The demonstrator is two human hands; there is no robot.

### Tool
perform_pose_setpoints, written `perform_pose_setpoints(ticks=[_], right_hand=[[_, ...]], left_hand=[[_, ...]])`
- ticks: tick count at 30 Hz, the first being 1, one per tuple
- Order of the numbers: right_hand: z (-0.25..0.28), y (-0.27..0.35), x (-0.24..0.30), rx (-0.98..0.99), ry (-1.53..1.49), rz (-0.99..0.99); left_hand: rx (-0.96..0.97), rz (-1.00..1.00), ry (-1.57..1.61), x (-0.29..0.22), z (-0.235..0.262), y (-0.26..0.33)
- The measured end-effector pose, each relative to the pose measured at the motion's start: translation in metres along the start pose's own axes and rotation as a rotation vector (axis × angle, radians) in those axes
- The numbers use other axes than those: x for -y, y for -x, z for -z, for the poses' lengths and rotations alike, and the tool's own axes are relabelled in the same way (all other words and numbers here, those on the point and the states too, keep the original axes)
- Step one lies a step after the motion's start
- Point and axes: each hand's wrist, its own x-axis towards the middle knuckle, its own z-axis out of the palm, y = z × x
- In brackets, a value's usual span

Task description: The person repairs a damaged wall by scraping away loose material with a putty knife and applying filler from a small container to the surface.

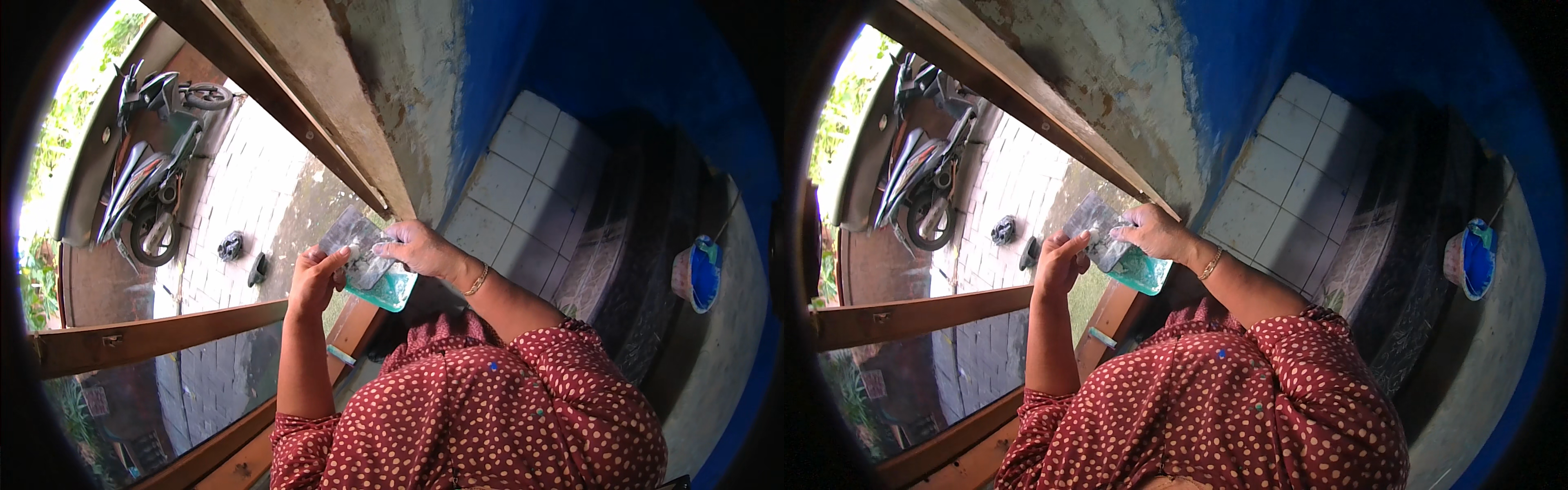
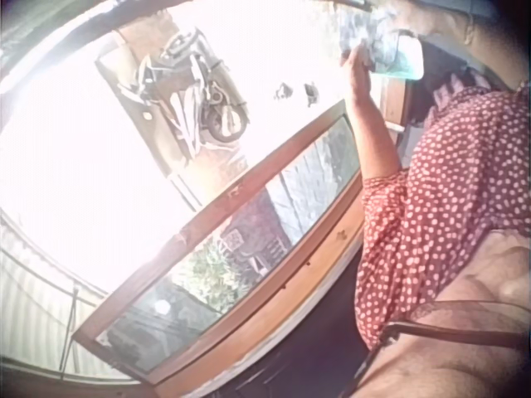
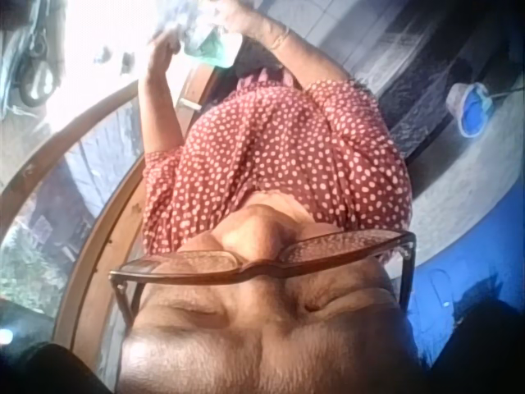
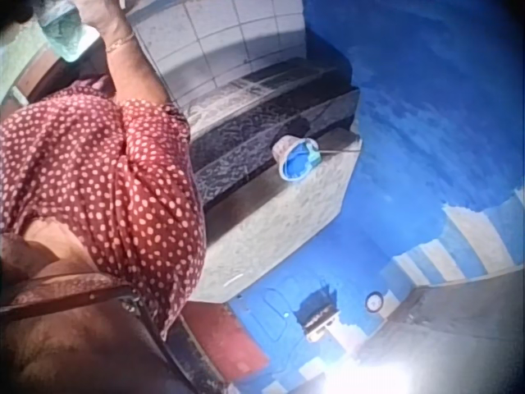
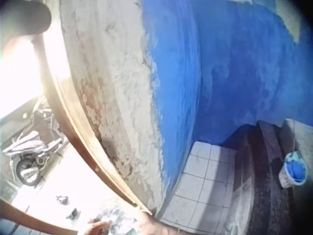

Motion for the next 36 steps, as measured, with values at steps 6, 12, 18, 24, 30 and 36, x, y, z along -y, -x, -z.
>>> perform_pose_setpoints(ticks=[6, 12, 18, 24, 30, 36], right_hand=[[0.013, 0.018, 0.017, -0.072, -0.088, -0.136], [0.048, 0.052, -0.027, -0.070, -0.107, -0.246], [0.075, 0.099, -0.064, -0.321, -0.246, -0.304], [0.093, 0.128, -0.069, -0.467, -0.330, -0.287], [0.114, 0.163, -0.063, -0.554, -0.363, -0.225], [0.135, 0.206, -0.068, -0.669, -0.399, -0.206]], left_hand=[[0.075, 0.085, 0.030, 0.019, 0.031, -0.006], [-0.055, 0.121, 0.237, 0.027, 0.017, 0.014], [-0.143, -0.490, 0.062, -0.047, -0.065, 0.048], [-0.342, -1.622, -0.471, -0.115, -0.122, 0.061], [-0.472, -2.141, -1.088, -0.213, -0.178, 0.084], [-0.592, -2.409, -1.540, -0.302, -0.228, 0.091]])
